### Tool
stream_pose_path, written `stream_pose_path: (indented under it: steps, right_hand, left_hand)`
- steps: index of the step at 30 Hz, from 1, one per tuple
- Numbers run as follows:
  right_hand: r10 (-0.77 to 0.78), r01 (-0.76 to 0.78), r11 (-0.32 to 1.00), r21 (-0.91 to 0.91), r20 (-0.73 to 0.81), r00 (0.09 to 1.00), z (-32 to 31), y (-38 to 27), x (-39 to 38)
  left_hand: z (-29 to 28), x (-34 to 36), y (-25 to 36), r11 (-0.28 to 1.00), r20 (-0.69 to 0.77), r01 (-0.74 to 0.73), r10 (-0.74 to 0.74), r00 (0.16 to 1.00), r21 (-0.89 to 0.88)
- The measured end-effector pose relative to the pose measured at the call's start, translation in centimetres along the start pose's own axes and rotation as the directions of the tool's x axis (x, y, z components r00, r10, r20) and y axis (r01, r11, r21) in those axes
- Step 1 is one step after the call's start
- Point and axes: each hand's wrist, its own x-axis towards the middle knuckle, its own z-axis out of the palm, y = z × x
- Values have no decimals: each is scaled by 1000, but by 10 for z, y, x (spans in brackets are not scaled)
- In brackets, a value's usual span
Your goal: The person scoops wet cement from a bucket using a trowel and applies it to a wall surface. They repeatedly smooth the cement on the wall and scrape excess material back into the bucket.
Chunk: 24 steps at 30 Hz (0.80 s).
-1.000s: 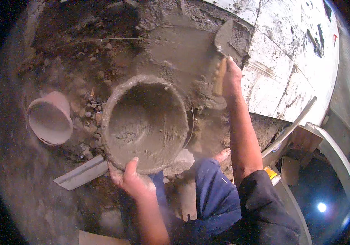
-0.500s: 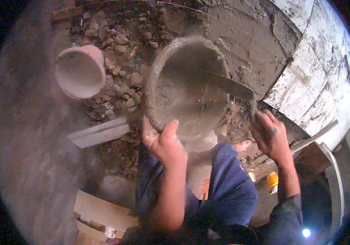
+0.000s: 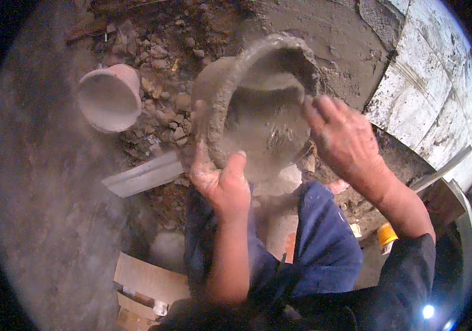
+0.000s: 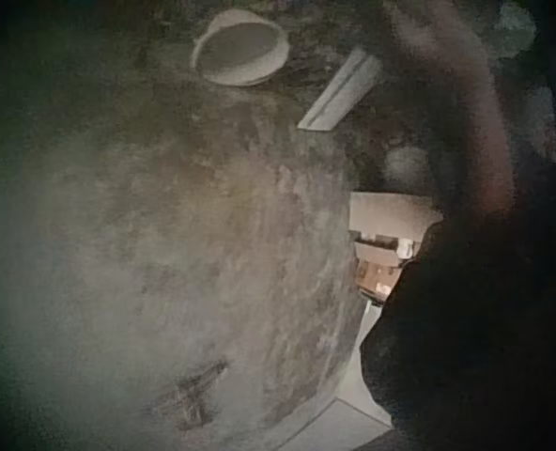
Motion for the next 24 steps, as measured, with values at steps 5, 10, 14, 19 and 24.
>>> stream_pose_path:
  steps: [5, 10, 14, 19, 24]
  right_hand:
    - [-170, 175, 984, -18, 150, 974, 29, 9, -43]
    - [113, -98, 961, -260, 45, 993, 26, 15, -28]
    - [180, -163, 978, -134, 129, 975, 47, -25, -49]
    - [-26, -207, 779, 592, 360, 933, 40, -30, -59]
    - [-199, -227, 425, 876, 334, 921, 46, -16, -45]
  left_hand:
    - [-2, 2, -9, 955, 162, -97, 52, 985, 281]
    - [18, -5, 22, 801, 410, -474, 318, 855, 367]
    - [9, -8, 26, 773, 537, -561, 352, 767, 296]
    - [0, -3, 34, 775, 610, -574, 326, 722, 265]
    - [-2, 2, 36, 930, 441, -342, 253, 861, 133]
